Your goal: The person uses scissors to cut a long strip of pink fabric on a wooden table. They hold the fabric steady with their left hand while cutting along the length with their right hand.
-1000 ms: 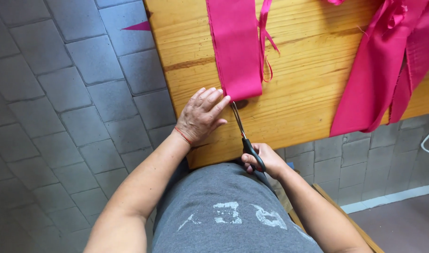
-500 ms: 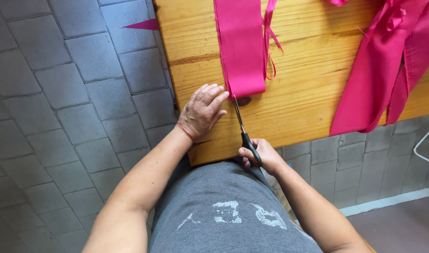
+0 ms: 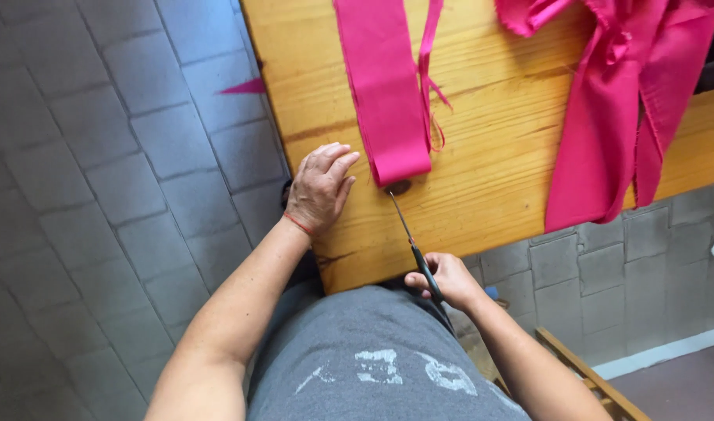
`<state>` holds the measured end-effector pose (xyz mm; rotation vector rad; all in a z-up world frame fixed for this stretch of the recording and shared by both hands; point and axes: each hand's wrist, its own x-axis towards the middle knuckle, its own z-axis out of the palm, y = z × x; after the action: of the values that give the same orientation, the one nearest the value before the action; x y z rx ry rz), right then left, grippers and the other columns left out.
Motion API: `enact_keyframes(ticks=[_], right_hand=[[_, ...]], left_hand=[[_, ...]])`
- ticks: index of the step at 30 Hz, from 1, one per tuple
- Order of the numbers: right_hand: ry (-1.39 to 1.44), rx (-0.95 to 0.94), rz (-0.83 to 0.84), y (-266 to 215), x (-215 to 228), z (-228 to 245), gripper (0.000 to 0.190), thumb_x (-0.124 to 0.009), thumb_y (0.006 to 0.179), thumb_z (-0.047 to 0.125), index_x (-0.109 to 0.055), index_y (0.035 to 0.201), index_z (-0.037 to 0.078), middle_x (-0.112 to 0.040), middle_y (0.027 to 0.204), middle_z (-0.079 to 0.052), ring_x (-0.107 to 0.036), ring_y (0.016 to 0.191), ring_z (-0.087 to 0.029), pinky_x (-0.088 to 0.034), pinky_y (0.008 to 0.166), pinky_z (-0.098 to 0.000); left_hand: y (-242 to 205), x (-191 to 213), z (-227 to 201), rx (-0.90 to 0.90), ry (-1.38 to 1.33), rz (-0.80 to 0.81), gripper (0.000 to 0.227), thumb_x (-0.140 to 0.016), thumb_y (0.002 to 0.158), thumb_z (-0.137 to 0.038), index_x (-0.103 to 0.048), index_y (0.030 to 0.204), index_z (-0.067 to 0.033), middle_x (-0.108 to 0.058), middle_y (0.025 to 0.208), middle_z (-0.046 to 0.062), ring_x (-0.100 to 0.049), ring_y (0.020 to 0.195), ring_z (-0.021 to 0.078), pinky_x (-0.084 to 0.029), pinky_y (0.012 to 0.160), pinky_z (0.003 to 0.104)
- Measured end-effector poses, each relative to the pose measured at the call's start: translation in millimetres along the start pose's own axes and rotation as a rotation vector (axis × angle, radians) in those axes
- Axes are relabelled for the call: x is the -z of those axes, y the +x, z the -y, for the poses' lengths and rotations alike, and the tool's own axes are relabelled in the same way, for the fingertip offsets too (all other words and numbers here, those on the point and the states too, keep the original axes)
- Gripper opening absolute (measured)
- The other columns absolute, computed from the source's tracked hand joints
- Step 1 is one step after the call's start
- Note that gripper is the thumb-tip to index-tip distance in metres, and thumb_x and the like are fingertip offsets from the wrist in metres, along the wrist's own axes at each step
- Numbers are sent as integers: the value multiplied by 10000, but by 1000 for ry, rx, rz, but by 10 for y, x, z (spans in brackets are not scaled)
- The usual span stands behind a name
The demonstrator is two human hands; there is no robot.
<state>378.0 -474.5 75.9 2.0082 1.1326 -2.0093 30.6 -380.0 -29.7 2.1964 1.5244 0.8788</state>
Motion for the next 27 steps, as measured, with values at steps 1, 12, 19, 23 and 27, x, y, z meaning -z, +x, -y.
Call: enact_keyframes(ticks=[1, 12, 19, 23, 27], right_hand=[[18, -12, -39, -19, -27, 39, 415, -1121, 830, 267, -829, 852, -26, -821, 657, -201, -869, 594, -246, -629, 523, -271], [239, 258, -727, 302, -567, 61, 391, -1102, 913, 369, -892, 1117, 109, -847, 829, -122, -808, 772, -220, -630, 790, -355], [615, 926, -458, 933, 302, 1135, 550, -908, 1063, 259, -686, 1513, 34, -769, 1470, -117, -756, 1446, -228, -603, 1264, -416], [549, 783, -305, 1123, 487, 1685, 449, -826, 1056, 238, -695, 1458, 88, -749, 1480, -83, -710, 1437, -182, -574, 1263, -321], [532, 737, -424, 1426, 812, 1561, 435, -886, 1055, 267, -660, 1404, 140, -690, 1357, -23, -670, 1209, -133, -603, 1040, -290]], left_hand=[[49, 22, 112, 3, 12, 2, 490, -810, 1118, -320, -753, 1590, -204, -698, 1580, 59, -648, 1548, 307, -493, 1364, 494], [638, 690, 753, -283, 78, 206, 763, -890, 1042, -432, -652, 1731, -206, -613, 1771, 86, -553, 1675, 332, -400, 1420, 534], [1259, 597, 417, -397, 200, 644, 1303, -718, 915, -886, -258, 1977, -285, -189, 2062, 79, -110, 1894, 329, -33, 1517, 607], [1226, 211, 604, -470, 240, 621, 1405, -355, 909, -1126, -241, 1973, -214, -173, 2047, 81, -87, 1885, 350, -11, 1492, 651], [1213, 246, 579, -490, 258, 590, 1338, -265, 969, -1100, -323, 1956, -199, -295, 2024, 77, -213, 1872, 351, -70, 1498, 616]])
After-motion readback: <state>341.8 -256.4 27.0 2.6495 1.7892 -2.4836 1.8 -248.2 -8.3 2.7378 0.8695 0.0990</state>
